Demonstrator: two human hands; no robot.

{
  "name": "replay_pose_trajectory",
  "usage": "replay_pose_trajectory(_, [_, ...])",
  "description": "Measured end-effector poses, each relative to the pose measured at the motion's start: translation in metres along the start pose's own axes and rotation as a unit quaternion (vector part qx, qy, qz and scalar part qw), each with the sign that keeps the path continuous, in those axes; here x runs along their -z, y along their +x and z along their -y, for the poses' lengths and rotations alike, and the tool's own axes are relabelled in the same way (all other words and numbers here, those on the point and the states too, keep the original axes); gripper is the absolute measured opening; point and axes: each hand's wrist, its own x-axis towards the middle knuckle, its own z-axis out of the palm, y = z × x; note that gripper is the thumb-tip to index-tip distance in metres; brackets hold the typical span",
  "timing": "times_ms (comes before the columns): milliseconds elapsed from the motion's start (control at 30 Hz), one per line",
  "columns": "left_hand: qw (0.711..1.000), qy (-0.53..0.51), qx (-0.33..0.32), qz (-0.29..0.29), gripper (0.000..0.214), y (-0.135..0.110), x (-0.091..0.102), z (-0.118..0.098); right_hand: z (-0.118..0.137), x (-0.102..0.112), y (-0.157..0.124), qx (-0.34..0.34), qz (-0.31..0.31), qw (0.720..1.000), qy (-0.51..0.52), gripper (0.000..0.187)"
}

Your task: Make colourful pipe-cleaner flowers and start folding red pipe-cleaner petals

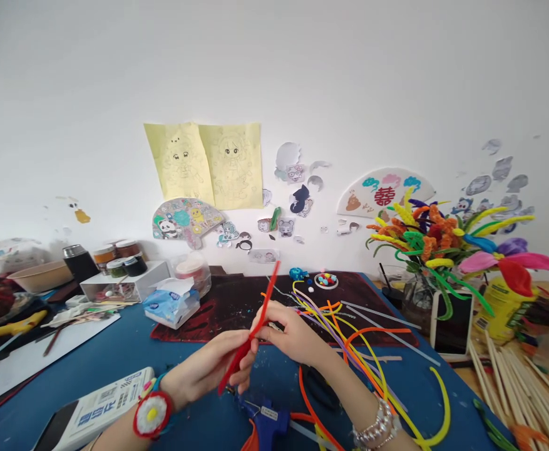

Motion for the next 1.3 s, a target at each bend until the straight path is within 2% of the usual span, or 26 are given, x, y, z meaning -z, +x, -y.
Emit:
replay_pose_trajectory(100, [0.996,0.076,-0.036,-0.041,0.031,0.002,0.004,0.002,-0.007,0.004,0.001,0.016,-0.033,0.999,-0.033,0.014])
replay_pose_trajectory(167, [0.980,0.162,-0.068,-0.092,0.032,0.005,0.007,0.004,-0.009,0.008,0.001,0.002,-0.072,0.997,-0.014,0.015])
replay_pose_trajectory(233, [0.963,0.223,-0.094,-0.121,0.031,0.006,0.008,0.006,-0.006,0.014,0.001,-0.028,-0.086,0.996,0.021,0.022])
replay_pose_trajectory(300, [0.957,0.237,-0.106,-0.130,0.029,0.007,0.010,0.007,0.002,0.020,-0.001,-0.087,-0.054,0.993,0.051,0.029])
replay_pose_trajectory(400, [0.959,0.215,-0.109,-0.148,0.026,0.007,0.010,0.009,0.015,0.024,-0.005,-0.172,0.038,0.982,0.069,0.029])
replay_pose_trajectory(500, [0.958,0.194,-0.121,-0.172,0.026,0.007,0.009,0.010,0.023,0.019,-0.007,-0.198,0.085,0.976,0.040,0.024])
replay_pose_trajectory(633, [0.958,0.158,-0.139,-0.197,0.026,0.007,0.007,0.009,0.023,0.004,-0.005,-0.221,0.032,0.974,0.029,0.015])
replay_pose_trajectory(767, [0.951,0.128,-0.162,-0.229,0.027,0.009,0.007,0.009,0.020,-0.011,-0.003,-0.211,-0.012,0.977,0.014,0.013])
replay_pose_trajectory(833, [0.946,0.153,-0.168,-0.232,0.026,0.010,0.008,0.012,0.018,-0.014,-0.003,-0.194,-0.028,0.980,-0.046,0.013])
replay_pose_trajectory(933, [0.922,0.259,-0.175,-0.230,0.024,0.012,0.011,0.017,0.014,-0.012,-0.003,-0.170,-0.038,0.976,-0.132,0.015])
replay_pose_trajectory(1000, [0.877,0.364,-0.203,-0.241,0.025,0.011,0.013,0.018,0.012,-0.008,-0.004,-0.178,-0.018,0.974,-0.142,0.015])
replay_pose_trajectory(1033, [0.838,0.421,-0.235,-0.256,0.025,0.008,0.014,0.018,0.011,-0.006,-0.004,-0.186,-0.007,0.972,-0.143,0.015])
replay_pose_trajectory(1067, [0.786,0.481,-0.280,-0.270,0.024,0.006,0.015,0.016,0.010,-0.004,-0.004,-0.191,0.002,0.971,-0.146,0.015])
replay_pose_trajectory(1100, [0.720,0.544,-0.336,-0.272,0.021,0.002,0.015,0.014,0.010,-0.003,-0.004,-0.194,0.008,0.969,-0.153,0.015])
replay_pose_trajectory(1133, [0.642,0.602,-0.394,-0.264,0.018,-0.002,0.016,0.011,0.010,-0.003,-0.004,-0.193,0.012,0.968,-0.163,0.015])
replay_pose_trajectory(1167, [0.558,0.662,-0.448,-0.223,0.017,-0.005,0.017,0.006,0.011,-0.004,-0.005,-0.190,0.017,0.966,-0.173,0.015])
replay_pose_trajectory(1200, [0.480,0.714,-0.485,-0.158,0.020,-0.008,0.017,0.002,0.012,-0.006,-0.005,-0.185,0.022,0.966,-0.180,0.015])
replay_pose_trajectory(1233, [0.421,0.752,-0.493,-0.120,0.025,-0.011,0.016,-0.003,0.013,-0.008,-0.005,-0.181,0.027,0.965,-0.186,0.015])
replay_pose_trajectory(1267, [0.393,0.777,-0.476,-0.119,0.028,-0.012,0.016,-0.007,0.015,-0.010,-0.005,-0.179,0.033,0.964,-0.195,0.015])
replay_pose_trajectory(1300, [0.386,0.795,-0.450,-0.127,0.028,-0.012,0.016,-0.010,0.016,-0.013,-0.006,-0.179,0.037,0.962,-0.205,0.015])
